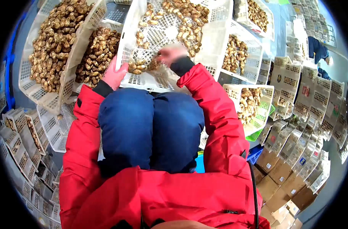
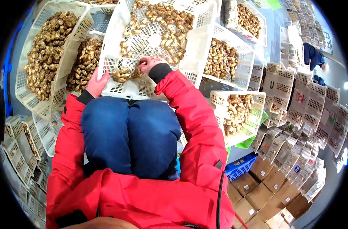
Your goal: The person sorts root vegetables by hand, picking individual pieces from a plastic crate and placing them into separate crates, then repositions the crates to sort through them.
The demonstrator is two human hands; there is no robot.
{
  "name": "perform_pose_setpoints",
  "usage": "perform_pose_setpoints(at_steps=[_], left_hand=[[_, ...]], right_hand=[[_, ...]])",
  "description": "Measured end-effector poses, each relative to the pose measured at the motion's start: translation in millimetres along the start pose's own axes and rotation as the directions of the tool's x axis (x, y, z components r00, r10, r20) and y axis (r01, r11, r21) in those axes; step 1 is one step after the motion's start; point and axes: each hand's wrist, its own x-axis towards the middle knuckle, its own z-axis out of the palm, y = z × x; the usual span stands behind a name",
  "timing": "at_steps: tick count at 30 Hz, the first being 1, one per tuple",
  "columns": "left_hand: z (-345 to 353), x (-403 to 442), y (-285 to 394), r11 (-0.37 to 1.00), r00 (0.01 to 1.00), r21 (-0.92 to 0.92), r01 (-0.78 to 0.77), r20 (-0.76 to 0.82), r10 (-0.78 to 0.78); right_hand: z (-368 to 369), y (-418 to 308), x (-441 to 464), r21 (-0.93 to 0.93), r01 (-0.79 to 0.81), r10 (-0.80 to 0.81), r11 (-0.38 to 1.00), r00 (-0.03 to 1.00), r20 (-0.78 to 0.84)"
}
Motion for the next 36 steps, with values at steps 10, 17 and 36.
perform_pose_setpoints(at_steps=[10, 17, 36], left_hand=[[2.4, 18.8, 19.0, 0.996, 0.995, 0.085, 0.007, 0.102, -0.016], [0.0, 16.9, 14.4, 0.933, 0.991, 0.335, -0.133, 0.043, 0.126], [0.5, 15.6, 11.4, 0.910, 0.997, 0.410, -0.062, -0.013, 0.074]], right_hand=[[-70.8, 109.7, 76.8, 0.694, 0.255, 0.405, 0.673, 0.659, -0.634], [-92.9, 79.1, 116.9, -0.051, -0.266, 0.148, 0.963, 0.674, -0.724], [-113.6, 83.9, 145.8, -0.059, -0.362, 0.251, 0.930, 0.744, -0.619]])
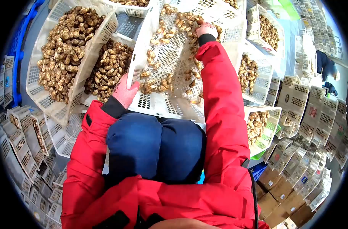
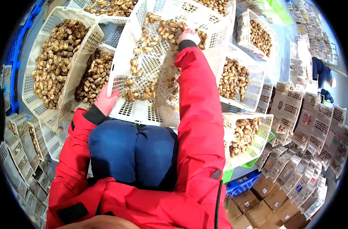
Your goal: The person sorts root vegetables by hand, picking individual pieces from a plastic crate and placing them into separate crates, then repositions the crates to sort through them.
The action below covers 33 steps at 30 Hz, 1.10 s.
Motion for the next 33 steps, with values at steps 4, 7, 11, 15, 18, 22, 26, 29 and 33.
perform_pose_setpoints(at_steps=[4, 7, 11, 15, 18, 22, 26, 29, 33], left_hand=[[-1.6, -1.3, 7.0, 1.000, 1.000, 0.019, -0.015, -0.011, 0.015], [-1.2, -0.4, 2.7, 1.000, 0.999, -0.006, -0.030, -0.012, 0.030], [0.1, 1.3, 2.2, 0.998, 1.000, -0.052, 0.027, 0.004, -0.026], [3.1, 2.3, -14.1, 0.995, 0.999, -0.091, -0.028, -0.019, 0.027], [1.0, 4.2, -17.3, 0.996, 0.998, -0.067, -0.063, -0.009, 0.063], [1.5, 3.9, -15.4, 0.996, 0.999, -0.085, -0.038, -0.024, 0.036], [0.7, 1.4, -4.2, 0.996, 1.000, -0.092, -0.016, -0.007, 0.016], [2.9, 2.3, -10.8, 0.991, 1.000, -0.130, -0.010, 0.004, 0.010], [-1.2, -2.3, 5.7, 0.987, 0.998, -0.152, 0.058, 0.036, -0.053]], right_hand=[[-5.4, 7.4, -4.3, 0.061, 0.026, -0.032, 0.998, 0.994, 0.103], [-9.6, 3.0, -14.1, 0.200, -0.045, 0.044, 0.979, 0.999, 0.011], [4.9, 31.3, -27.0, 0.939, -0.175, 0.023, -0.297, 0.981, 0.190], [-26.3, 11.9, -69.4, 0.747, -0.245, -0.266, -0.618, 0.959, 0.094], [-47.6, -13.6, -88.6, 0.722, -0.229, -0.307, -0.653, 0.951, 0.024], [-67.5, -26.6, -96.9, 0.818, -0.209, -0.370, -0.536, 0.929, -0.006], [-45.7, -23.9, -94.4, 0.742, -0.366, -0.260, -0.562, 0.930, 0.261], [-55.3, -66.1, -98.7, 0.751, -0.309, -0.240, -0.584, 0.949, 0.204], [-110.1, -114.4, -101.8, 0.974, 0.019, -0.433, -0.224, 0.894, -0.117]])
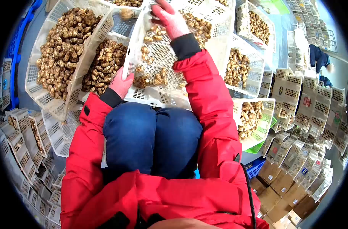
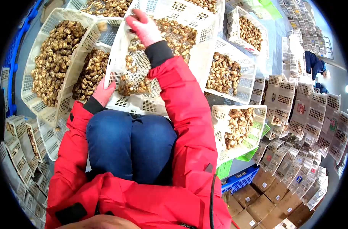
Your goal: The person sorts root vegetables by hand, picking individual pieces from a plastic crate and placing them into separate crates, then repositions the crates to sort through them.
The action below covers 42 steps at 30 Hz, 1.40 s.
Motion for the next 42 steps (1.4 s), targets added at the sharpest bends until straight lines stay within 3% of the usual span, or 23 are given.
perform_pose_setpoints(at_steps=[1, 2, 3, 5, 7, 8, 9, 11, 13, 15, 17, 21, 22, 23, 26, 29, 30, 31, 32, 33, 34, 35, 42], left_hand=[[0.1, 4.4, -15.6, 0.992, 0.992, -0.001, -0.123, -0.025, 0.123], [-0.3, 7.6, -20.2, 0.993, 0.993, 0.025, -0.115, -0.036, 0.115], [-0.2, 7.9, -23.5, 0.994, 0.994, 0.049, -0.100, -0.047, 0.102], [1.4, 3.3, -6.0, 0.994, 0.994, 0.041, -0.106, -0.022, 0.107], [-0.5, 1.4, 0.8, 0.995, 0.996, 0.025, -0.094, 0.008, 0.094], [-0.3, 6.8, -20.8, 0.996, 0.996, 0.030, -0.079, -0.037, 0.080], [-0.5, 7.3, -20.6, 0.995, 0.994, 0.034, -0.093, -0.048, 0.095], [1.4, 4.7, -18.3, 0.992, 0.991, 0.041, -0.118, -0.062, 0.121], [2.4, 3.0, -8.8, 0.995, 0.994, 0.003, -0.102, -0.030, 0.102], [4.1, 5.9, -21.7, 0.991, 0.989, -0.019, -0.132, -0.069, 0.131], [2.8, 2.5, -9.1, 0.979, 0.988, 0.178, -0.103, -0.093, 0.121], [2.4, 5.8, -18.9, 0.986, 0.984, 0.079, -0.146, -0.091, 0.153], [1.4, 5.7, -17.1, 0.999, 0.997, 0.036, -0.031, -0.063, 0.033], [0.3, 5.0, -14.6, 0.995, 0.996, 0.081, -0.050, -0.065, 0.055], [-0.8, 3.6, -7.8, 0.982, 0.994, 0.172, -0.083, -0.056, 0.094], [-0.4, 3.6, -13.2, 0.983, 0.992, 0.159, -0.093, -0.075, 0.105], [-1.1, 3.5, -10.9, 0.976, 0.991, 0.191, -0.103, -0.068, 0.118], [-1.5, 3.0, -12.3, 0.982, 0.992, 0.166, -0.095, -0.061, 0.107], [-2.0, 3.2, -14.5, 0.986, 0.994, 0.140, -0.091, -0.051, 0.099], [-0.9, 4.1, -14.2, 0.989, 0.995, 0.115, -0.091, -0.039, 0.096], [1.3, 2.0, -2.4, 0.994, 0.996, 0.077, -0.078, -0.043, 0.081], [1.1, 3.2, -8.0, 0.992, 0.993, 0.066, -0.105, -0.042, 0.108], [-0.8, 2.0, -6.0, 0.992, 0.997, 0.114, -0.054, -0.041, 0.059]], right_hand=[[-22.7, 15.9, 8.8, -0.282, -0.025, -0.016, 0.959, 0.990, -0.142], [-55.8, 33.2, 15.1, -0.649, -0.142, -0.045, 0.747, 0.964, -0.261], [-86.6, 48.2, 12.6, -0.873, -0.286, -0.119, 0.395, 0.927, -0.357], [-121.5, 67.7, -9.1, -0.871, -0.484, -0.109, 0.082, 0.864, -0.491], [-116.6, 78.2, -28.5, -0.883, -0.457, 0.119, -0.104, 0.876, -0.468], [-102.0, 81.7, -41.4, -0.888, -0.427, 0.091, -0.172, 0.890, -0.446], [-79.5, 70.8, -45.9, -0.906, -0.379, 0.158, -0.188, 0.899, -0.409], [-63.6, 65.4, -59.3, -0.935, -0.354, 0.367, 0.029, 0.873, -0.319], [-54.1, 31.9, -49.3, -0.873, -0.481, 0.347, -0.075, 0.809, -0.475], [-97.8, 36.7, -32.3, -0.864, -0.500, 0.081, 0.060, 0.865, -0.495], [-146.2, 52.7, -4.4, -0.860, -0.508, 0.016, -0.039, 0.861, -0.509], [-171.0, 76.2, 21.3, -0.926, -0.298, -0.014, -0.230, 0.953, -0.303], [-171.8, 86.5, 24.3, -0.904, -0.297, -0.044, -0.308, 0.953, -0.298], [-172.4, 96.0, 25.9, -0.874, -0.297, -0.074, -0.384, 0.954, -0.292], [-169.5, 99.3, 26.3, -0.863, -0.356, -0.121, -0.358, 0.934, -0.335], [-161.5, 81.2, 16.7, -0.866, -0.494, -0.112, 0.080, 0.859, -0.500], [-170.4, 86.7, 13.2, -0.685, -0.465, -0.009, 0.560, 0.824, -0.567], [-169.2, 88.9, 7.1, -0.374, -0.174, -0.028, 0.911, 0.878, -0.478], [-169.3, 88.8, -0.3, -0.057, -0.111, 0.071, 0.992, 0.879, -0.472], [-161.3, 79.4, -8.7, 0.266, -0.042, 0.158, 0.963, 0.887, -0.435], [-158.8, 72.3, -17.0, 0.400, -0.034, 0.123, 0.916, 0.972, -0.200], [-147.1, 75.6, -22.5, 0.534, 0.055, 0.096, 0.843, 0.963, -0.251], [-85.3, 48.4, -32.8, 0.539, 0.030, 0.030, 0.842, 0.994, -0.103]])
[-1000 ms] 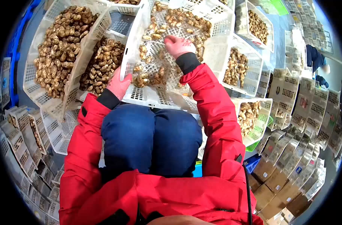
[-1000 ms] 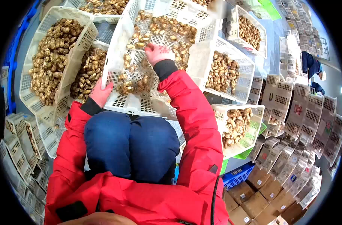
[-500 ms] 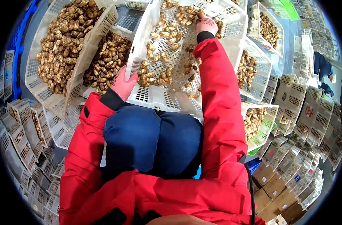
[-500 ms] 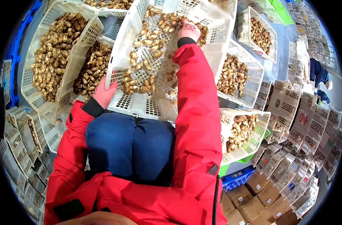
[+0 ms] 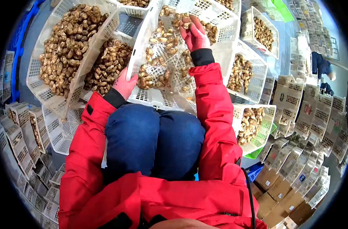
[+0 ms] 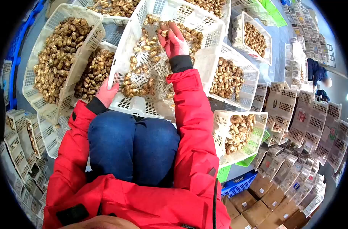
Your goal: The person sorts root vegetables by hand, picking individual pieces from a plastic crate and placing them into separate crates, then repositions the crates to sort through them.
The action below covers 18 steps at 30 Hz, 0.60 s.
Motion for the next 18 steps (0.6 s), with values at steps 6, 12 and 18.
perform_pose_setpoints(at_steps=[6, 12, 18], left_hand=[[1.8, -1.7, 1.6, 0.998, 1.000, -0.058, 0.005, -0.019, -0.006], [4.8, 1.9, -10.6, 0.991, 0.998, -0.124, -0.055, -0.049, 0.049], [4.3, 5.4, -18.7, 0.987, 0.999, -0.153, -0.043, -0.016, 0.041]], right_hand=[[20.5, -3.7, -10.3, -0.119, -0.005, -0.002, 0.993, 0.998, -0.057], [-15.1, 22.5, -24.8, 0.019, -0.074, 0.077, 0.997, 0.973, -0.217], [10.5, 23.4, -26.4, -0.091, -0.135, 0.121, 0.987, 0.982, -0.148]])
